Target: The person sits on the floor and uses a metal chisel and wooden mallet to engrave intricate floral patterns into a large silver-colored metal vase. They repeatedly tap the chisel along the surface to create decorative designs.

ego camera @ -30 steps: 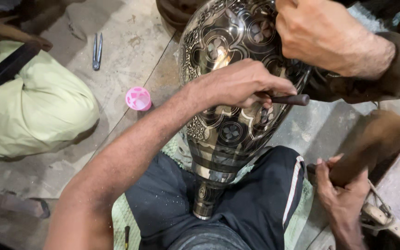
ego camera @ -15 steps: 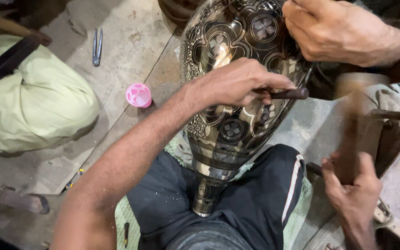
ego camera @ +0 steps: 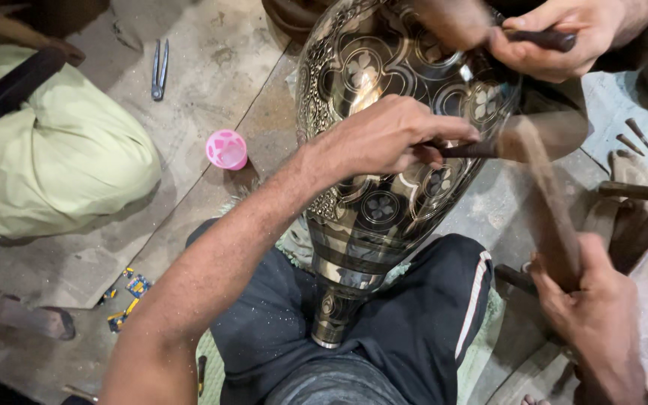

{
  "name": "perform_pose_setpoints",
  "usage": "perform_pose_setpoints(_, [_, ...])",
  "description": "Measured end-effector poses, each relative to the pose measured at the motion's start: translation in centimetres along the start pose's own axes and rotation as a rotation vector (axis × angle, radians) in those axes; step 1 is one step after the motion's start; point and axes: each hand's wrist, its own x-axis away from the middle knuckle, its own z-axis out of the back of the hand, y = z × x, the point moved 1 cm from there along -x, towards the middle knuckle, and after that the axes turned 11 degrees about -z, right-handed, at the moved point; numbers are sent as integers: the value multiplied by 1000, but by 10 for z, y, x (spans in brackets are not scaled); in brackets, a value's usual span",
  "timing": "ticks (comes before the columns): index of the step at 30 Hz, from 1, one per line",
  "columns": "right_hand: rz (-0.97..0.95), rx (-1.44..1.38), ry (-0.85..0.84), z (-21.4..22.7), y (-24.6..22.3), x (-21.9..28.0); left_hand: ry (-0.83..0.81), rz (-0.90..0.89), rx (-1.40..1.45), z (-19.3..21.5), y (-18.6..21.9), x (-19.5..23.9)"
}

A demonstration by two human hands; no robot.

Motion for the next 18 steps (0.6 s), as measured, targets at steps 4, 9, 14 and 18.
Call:
perform_pose_setpoints(4, [11,-69,8,-1,7,-1,264,-281,2,2,4,3])
perform_pose_setpoints(9, [50,32,21,-3,16,0,64,-12,26,-3,3,6])
perform_pose_setpoints(14, [-23,170,34,2,13,-1,36,36,-52,-5,3,10])
perform_pose_setpoints(18, [-13,204,35,11,-3,-3,154,-6,38,-6,3,17])
